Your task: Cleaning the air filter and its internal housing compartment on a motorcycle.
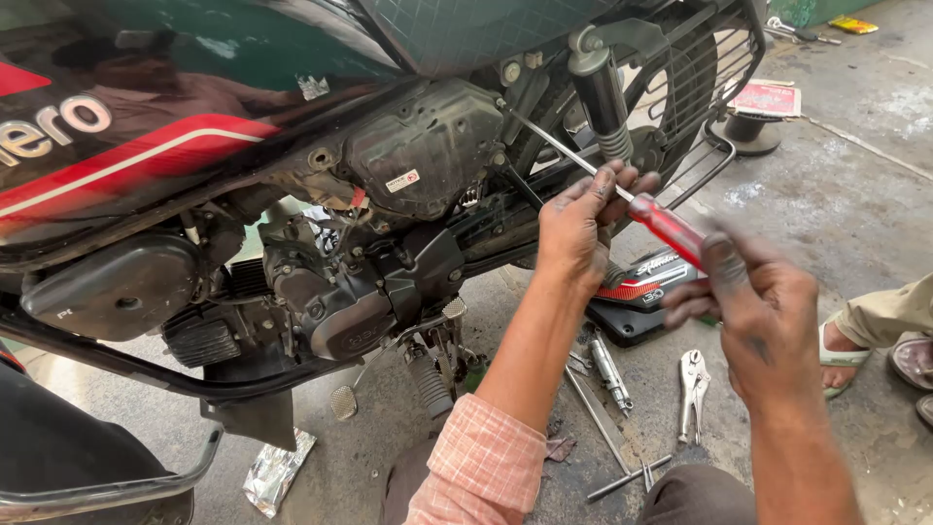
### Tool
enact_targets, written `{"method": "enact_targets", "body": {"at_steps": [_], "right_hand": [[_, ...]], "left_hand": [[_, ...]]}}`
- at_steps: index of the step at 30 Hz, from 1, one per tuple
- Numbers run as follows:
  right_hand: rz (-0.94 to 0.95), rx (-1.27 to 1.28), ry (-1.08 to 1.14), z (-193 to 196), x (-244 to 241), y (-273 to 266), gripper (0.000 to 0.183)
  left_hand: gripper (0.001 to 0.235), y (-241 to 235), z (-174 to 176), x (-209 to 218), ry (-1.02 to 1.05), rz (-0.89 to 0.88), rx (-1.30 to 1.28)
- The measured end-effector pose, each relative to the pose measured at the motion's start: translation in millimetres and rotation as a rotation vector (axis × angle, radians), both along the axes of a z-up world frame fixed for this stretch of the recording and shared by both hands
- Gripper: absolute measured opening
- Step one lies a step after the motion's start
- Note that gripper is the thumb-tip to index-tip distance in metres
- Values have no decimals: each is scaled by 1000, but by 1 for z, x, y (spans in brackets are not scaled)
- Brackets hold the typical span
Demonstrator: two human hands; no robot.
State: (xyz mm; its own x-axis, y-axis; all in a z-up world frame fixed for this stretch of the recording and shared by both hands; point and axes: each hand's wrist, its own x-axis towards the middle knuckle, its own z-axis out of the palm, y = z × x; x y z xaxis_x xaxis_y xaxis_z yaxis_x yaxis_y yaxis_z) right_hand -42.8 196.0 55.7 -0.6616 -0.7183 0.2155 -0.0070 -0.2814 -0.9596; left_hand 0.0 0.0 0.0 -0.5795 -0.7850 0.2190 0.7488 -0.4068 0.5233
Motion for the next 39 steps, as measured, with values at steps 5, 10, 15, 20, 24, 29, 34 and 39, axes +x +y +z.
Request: {"method": "enact_targets", "body": {"at_steps": [5,10,15,20,24,29,34,39], "right_hand": [[-389,79,812,-2,15,-8,26],[-268,-143,940,17,25,-4,40],[-278,284,334,-1,14,-7,35],[-307,-137,851,-5,18,-3,32],[-183,135,165,-3,9,5,33],[-336,33,523,-24,5,-4,24],[-310,-144,853,12,21,-1,34],[-198,204,115,2,11,-4,26]], "left_hand": [[37,18,26,19,-41,-56,-14],[32,3,7,7,-200,48,11],[38,19,37,29,87,-158,-18],[31,5,-8,-3,-168,15,19],[36,7,4,9,-32,-65,-10],[31,14,9,10,-31,-89,62],[25,-6,-18,-11,-103,99,60],[31,18,28,23,-28,-65,48]]}}
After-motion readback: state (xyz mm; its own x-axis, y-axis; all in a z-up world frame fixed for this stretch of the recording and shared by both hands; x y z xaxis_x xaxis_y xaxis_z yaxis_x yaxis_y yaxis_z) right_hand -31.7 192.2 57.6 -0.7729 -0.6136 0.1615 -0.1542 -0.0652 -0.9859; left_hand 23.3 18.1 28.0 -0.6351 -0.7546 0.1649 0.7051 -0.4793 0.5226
